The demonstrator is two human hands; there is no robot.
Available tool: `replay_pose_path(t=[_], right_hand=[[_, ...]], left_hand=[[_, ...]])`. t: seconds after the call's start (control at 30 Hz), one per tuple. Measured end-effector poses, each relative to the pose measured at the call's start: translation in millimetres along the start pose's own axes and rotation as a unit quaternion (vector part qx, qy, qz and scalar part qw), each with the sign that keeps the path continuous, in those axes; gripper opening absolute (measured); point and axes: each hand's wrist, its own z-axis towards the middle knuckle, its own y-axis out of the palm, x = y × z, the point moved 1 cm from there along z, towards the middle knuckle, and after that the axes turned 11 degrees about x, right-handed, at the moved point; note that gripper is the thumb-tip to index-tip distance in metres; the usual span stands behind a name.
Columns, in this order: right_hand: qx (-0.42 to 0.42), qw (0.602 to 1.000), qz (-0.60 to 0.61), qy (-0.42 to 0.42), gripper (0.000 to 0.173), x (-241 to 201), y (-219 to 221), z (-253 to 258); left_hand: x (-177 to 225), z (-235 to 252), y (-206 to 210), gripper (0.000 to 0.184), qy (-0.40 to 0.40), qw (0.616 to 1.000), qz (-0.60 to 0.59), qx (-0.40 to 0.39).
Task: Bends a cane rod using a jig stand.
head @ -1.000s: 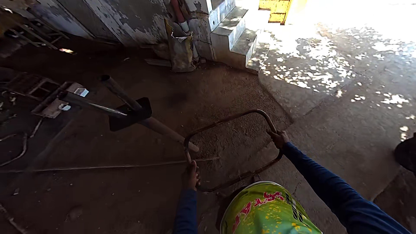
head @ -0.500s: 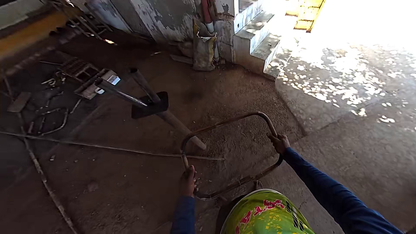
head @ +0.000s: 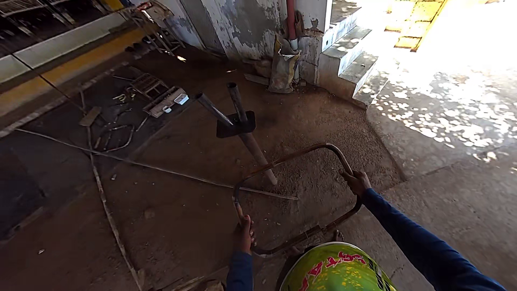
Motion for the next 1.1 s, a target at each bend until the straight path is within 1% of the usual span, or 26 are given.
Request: replay_pose_path(t=[0.3, 0.5, 0.6, 0.8, 0.97, 1.1], right_hand=[[0.03, 0.999, -0.008, -0.018, 0.063, -27, 31, -27], [0.05, 0.998, -0.015, -0.027, 0.064, -42, 45, -40], [0.067, 0.997, -0.021, -0.033, 0.064, -39, 47, -46], [0.126, 0.983, -0.132, -0.023, 0.071, -25, 51, -38], [0.15, 0.98, -0.127, -0.013, 0.07, -24, 53, -6], [0.132, 0.983, -0.126, -0.003, 0.072, -34, 54, 24]], left_hand=[[8, 22, -40, 0.037, -0.016, 1.0, -0.027, -0.006], [21, 42, -52, 0.037, -0.015, 0.999, -0.024, -0.024], [27, 50, -53, 0.038, -0.022, 0.999, -0.013, -0.041], [58, 60, -32, 0.04, -0.052, 0.995, 0.058, -0.065], [81, 69, 0, 0.039, -0.051, 0.993, 0.079, -0.065], [96, 74, 23, 0.038, -0.048, 0.995, 0.073, -0.05]])
